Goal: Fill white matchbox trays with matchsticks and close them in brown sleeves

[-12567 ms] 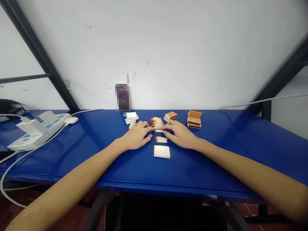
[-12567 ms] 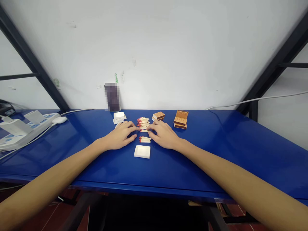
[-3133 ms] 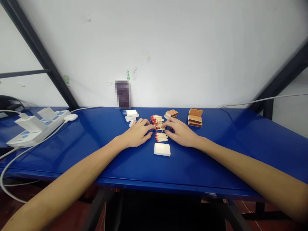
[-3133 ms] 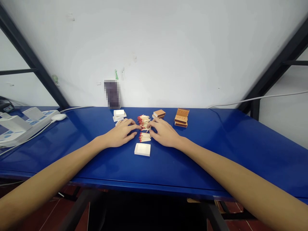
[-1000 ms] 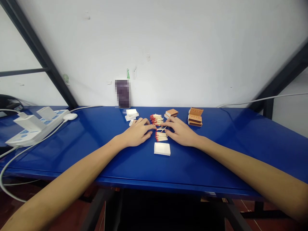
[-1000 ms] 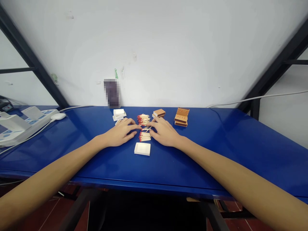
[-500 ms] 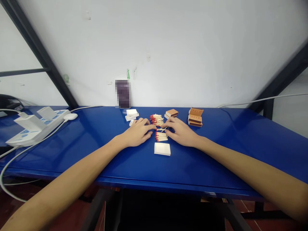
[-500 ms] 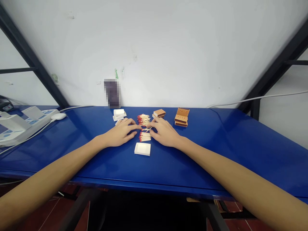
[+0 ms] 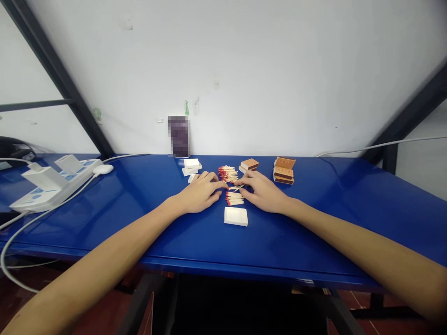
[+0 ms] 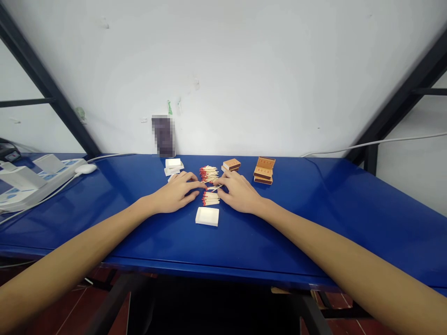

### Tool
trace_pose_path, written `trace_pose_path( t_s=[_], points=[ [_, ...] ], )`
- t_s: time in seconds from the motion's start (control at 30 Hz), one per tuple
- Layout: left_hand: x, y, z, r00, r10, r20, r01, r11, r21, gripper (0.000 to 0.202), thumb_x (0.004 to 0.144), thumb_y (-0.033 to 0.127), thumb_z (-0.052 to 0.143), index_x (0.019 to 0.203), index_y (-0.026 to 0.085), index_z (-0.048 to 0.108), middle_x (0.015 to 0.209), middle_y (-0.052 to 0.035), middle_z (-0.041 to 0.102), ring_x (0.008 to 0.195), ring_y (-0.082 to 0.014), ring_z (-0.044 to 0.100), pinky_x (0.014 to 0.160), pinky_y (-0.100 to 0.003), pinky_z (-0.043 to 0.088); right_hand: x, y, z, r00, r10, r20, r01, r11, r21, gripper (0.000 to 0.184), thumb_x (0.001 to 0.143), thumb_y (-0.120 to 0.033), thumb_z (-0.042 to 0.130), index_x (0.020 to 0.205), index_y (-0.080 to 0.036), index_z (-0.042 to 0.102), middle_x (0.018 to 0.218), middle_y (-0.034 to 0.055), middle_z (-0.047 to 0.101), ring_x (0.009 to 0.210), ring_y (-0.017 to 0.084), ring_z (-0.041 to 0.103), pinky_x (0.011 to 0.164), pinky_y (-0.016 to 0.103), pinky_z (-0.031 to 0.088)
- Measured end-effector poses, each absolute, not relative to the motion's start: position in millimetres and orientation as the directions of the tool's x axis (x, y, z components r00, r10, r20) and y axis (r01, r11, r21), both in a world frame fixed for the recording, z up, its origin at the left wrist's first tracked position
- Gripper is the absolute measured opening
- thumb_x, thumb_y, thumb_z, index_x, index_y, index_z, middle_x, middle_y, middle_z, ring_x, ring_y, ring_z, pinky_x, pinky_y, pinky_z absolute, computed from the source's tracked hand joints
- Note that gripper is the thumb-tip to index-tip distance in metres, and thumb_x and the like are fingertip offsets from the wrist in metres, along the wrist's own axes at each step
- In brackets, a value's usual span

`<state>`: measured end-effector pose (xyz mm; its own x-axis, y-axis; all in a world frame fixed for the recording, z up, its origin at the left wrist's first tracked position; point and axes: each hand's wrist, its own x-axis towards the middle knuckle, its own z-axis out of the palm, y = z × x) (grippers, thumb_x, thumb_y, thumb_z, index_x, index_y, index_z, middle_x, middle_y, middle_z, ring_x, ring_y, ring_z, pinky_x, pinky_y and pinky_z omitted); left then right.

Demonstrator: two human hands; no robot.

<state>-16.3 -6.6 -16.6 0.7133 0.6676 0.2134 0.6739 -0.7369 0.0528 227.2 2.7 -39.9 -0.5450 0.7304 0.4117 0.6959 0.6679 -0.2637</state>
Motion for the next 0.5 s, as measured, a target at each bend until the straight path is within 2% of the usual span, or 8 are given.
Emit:
trace_pose_path(
  t_s=[0.37, 0.5],
  points=[
    [-16.9, -5.7, -17.7, 0.729, 0.641, 0.239, 0.65, -0.758, 0.049, 0.034, 0.099, 0.026, 0.041, 0.127, 0.027, 0.06, 0.113, -0.0089, 0.053, 0.106, -0.0245, 0.048, 0.091, -0.042, 0.039, 226.7, 2.2, -37.5, -0.563, 0.723, 0.4, 0.683, 0.68, -0.267, 0.033, 0.09, -0.022, 0.049, 0.116, -0.02, 0.069, 0.115, 0.0108, 0.061, 0.108, 0.028, 0.056, 0.094, 0.048, 0.045],
    [-16.7, -5.6, -17.8, 0.729, 0.64, 0.241, 0.65, -0.758, 0.048, 0.034, 0.099, 0.027, 0.04, 0.128, 0.026, 0.058, 0.113, -0.009, 0.053, 0.104, -0.0243, 0.048, 0.09, -0.041, 0.039, 227.0, 2.3, -38.0, -0.549, 0.723, 0.42, 0.675, 0.68, -0.286, 0.026, 0.089, -0.023, 0.051, 0.107, -0.021, 0.07, 0.114, 0.0104, 0.06, 0.108, 0.028, 0.056, 0.095, 0.048, 0.045]
  ],
)
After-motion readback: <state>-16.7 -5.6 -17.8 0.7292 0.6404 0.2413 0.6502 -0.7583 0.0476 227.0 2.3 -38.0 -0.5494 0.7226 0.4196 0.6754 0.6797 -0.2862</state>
